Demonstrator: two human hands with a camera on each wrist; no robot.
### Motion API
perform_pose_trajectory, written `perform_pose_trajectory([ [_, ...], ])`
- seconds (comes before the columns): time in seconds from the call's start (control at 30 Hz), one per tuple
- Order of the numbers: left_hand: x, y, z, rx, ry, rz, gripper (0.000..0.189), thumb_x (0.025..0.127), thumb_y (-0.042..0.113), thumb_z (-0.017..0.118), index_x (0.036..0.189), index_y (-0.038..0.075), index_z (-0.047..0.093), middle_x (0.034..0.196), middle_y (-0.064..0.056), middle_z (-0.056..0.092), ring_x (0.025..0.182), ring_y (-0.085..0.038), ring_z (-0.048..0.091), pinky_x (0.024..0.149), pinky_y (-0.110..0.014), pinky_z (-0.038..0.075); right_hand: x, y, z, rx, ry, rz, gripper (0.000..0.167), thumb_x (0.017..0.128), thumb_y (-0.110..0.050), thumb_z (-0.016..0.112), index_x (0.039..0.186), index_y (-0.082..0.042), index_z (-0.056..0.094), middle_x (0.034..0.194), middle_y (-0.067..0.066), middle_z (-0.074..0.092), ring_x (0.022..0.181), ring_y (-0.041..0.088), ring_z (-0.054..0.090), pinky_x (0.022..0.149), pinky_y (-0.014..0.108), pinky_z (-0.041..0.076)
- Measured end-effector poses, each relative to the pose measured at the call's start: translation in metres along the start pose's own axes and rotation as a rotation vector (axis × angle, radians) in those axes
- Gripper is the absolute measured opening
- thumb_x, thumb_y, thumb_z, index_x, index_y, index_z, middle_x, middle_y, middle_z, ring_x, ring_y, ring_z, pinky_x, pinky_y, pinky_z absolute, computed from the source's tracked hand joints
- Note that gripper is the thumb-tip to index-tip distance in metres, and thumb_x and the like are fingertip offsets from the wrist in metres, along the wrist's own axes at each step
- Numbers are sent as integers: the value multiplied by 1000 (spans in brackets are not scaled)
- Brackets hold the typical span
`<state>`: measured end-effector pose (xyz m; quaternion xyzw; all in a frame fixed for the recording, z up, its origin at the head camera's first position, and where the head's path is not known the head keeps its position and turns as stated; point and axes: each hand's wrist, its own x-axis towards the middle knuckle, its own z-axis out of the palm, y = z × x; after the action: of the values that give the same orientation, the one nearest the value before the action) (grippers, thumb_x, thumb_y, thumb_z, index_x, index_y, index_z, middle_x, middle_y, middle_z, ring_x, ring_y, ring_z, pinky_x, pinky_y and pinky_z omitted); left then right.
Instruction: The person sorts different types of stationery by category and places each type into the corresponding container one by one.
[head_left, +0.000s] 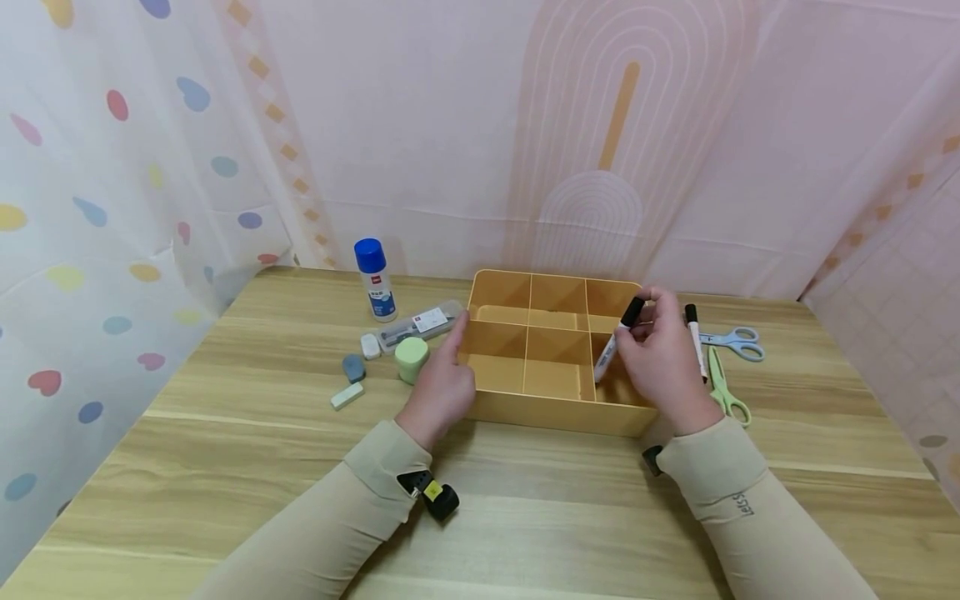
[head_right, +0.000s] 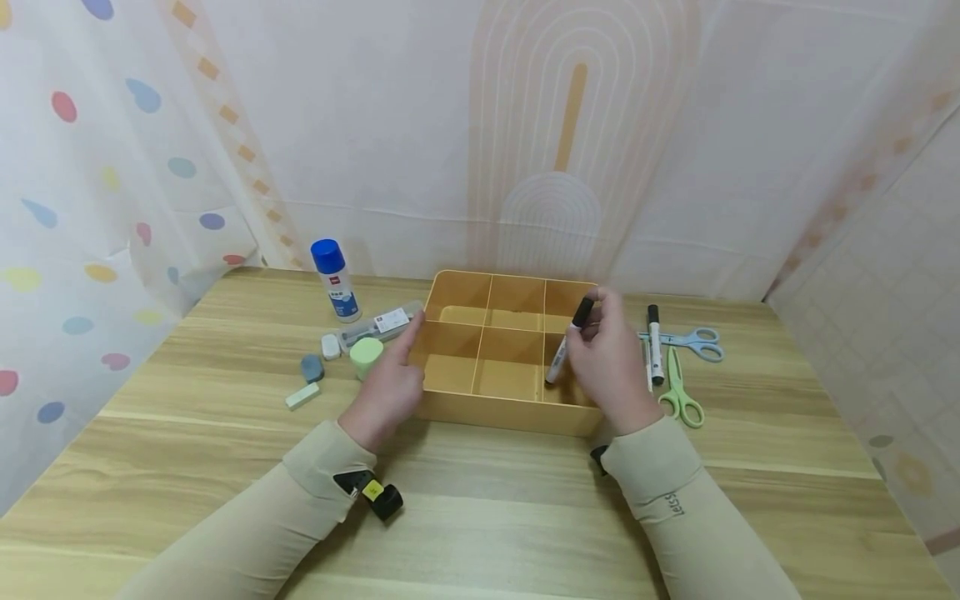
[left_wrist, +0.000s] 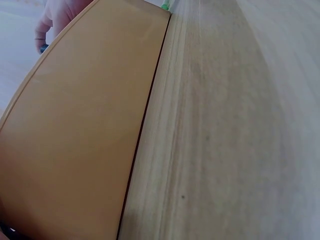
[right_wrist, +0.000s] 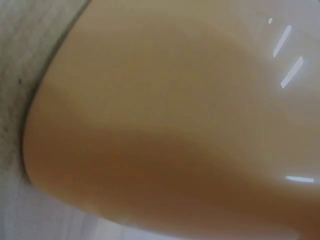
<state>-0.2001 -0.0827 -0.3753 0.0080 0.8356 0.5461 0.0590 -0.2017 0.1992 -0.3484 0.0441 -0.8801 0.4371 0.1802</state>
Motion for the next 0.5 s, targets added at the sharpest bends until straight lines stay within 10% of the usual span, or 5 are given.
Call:
perform_pose_trajectory([
  [0.2, 0, 0, 0, 3, 1, 7, 91, 91, -10, 35, 171, 29, 14, 177, 1, 17, 161, -27, 23, 99, -49, 53, 0, 0, 0, -17, -17, -4, 52, 98, 0, 62, 144, 3, 39, 114, 23, 62, 99, 34, 66, 77, 16, 48],
  [0.5, -2, 3, 0, 11, -1, 5, 89, 93, -9, 35, 171, 29, 14, 177, 0, 17, 156, -30, 34, 63, -33, 51, -1, -1, 1, -49, -26, -5, 53, 97, 2, 66, 143, 4, 40, 114, 25, 62, 100, 37, 66, 83, 44, 56],
])
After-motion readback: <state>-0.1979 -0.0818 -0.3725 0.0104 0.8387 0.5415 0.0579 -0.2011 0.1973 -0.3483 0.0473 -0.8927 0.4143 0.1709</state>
